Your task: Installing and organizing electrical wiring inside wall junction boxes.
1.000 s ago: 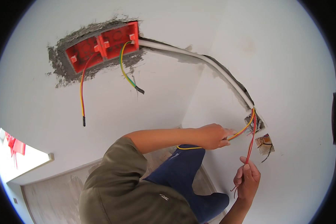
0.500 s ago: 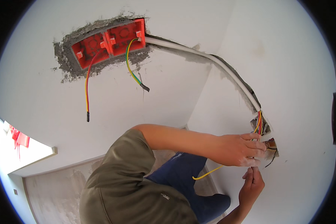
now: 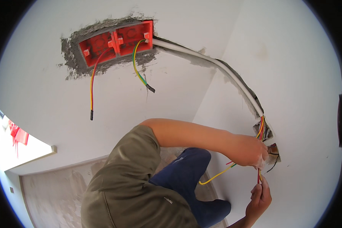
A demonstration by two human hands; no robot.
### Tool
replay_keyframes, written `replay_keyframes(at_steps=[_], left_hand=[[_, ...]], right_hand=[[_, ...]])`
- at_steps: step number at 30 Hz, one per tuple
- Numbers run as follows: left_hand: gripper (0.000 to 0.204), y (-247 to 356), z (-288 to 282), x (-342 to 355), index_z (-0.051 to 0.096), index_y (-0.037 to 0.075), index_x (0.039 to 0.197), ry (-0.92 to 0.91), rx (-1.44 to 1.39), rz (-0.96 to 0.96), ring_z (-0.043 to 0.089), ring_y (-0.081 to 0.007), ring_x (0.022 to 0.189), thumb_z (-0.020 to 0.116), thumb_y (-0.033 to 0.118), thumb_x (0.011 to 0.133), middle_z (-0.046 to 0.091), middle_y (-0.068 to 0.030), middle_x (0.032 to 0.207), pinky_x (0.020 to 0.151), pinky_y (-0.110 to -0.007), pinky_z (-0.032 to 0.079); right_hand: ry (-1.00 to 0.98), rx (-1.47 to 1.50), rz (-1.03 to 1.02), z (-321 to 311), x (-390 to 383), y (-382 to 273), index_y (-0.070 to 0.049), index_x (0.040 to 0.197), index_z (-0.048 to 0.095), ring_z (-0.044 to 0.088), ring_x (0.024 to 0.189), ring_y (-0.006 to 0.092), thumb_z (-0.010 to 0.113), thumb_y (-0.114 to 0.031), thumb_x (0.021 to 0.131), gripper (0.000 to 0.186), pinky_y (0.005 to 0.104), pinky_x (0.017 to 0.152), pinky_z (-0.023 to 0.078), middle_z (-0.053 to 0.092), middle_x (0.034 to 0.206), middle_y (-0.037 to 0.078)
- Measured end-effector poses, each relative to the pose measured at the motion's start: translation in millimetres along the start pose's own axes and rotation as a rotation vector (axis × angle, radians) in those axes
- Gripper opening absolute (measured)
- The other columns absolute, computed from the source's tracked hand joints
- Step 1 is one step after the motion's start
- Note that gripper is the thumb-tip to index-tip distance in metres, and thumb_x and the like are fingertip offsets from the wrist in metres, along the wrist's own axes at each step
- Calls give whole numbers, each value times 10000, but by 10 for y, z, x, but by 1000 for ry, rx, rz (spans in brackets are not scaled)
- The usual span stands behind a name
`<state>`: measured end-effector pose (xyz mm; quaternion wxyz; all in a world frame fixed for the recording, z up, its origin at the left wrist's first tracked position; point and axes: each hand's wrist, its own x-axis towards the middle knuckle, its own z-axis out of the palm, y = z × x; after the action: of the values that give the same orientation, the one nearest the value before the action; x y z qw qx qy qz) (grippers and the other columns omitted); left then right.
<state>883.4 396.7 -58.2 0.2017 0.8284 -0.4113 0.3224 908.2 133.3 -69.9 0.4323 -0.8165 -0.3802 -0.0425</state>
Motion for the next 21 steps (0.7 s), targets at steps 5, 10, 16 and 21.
replay_keyframes(at_steps=[5, 10, 16, 21], left_hand=[[135, -17, -59, 57, 636, 49, 777, -18, -53, 33, 600, -321, 829, 686, 145, 857, 564, -100, 755, 739, -437, 485], [189, -14, -5, 36, 639, 52, 784, 40, -110, 47, 598, -323, 813, 696, 187, 903, 563, -104, 739, 729, -443, 480], [170, 17, -127, 25, 658, 62, 830, 81, -155, -16, 601, -292, 810, 688, 194, 932, 577, -87, 760, 702, -437, 494], [192, 12, -200, -5, 730, 91, 947, 58, -198, -123, 620, -260, 885, 634, 251, 992, 667, -48, 836, 756, -408, 516]], right_hand=[[34, -3, -117, 36, 24, 54, 21, 1222, 692, 462, 593, 67, 511, -40, 1008, 287, 234, 532, 366, 543, 702, 5], [-92, 6, -78, -140, 46, -162, -33, 1237, 729, 619, 748, 177, 634, -85, 1002, 258, 296, 694, 537, 695, 914, 107], [-124, -30, -258, -289, 90, -298, 9, 1257, 707, 575, 716, 128, 622, -85, 1014, 274, 271, 641, 499, 654, 850, 54], [-201, 95, -63, -364, 20, -380, 1, 1305, 689, 533, 651, 105, 587, -108, 1048, 298, 252, 588, 455, 608, 761, 38]])
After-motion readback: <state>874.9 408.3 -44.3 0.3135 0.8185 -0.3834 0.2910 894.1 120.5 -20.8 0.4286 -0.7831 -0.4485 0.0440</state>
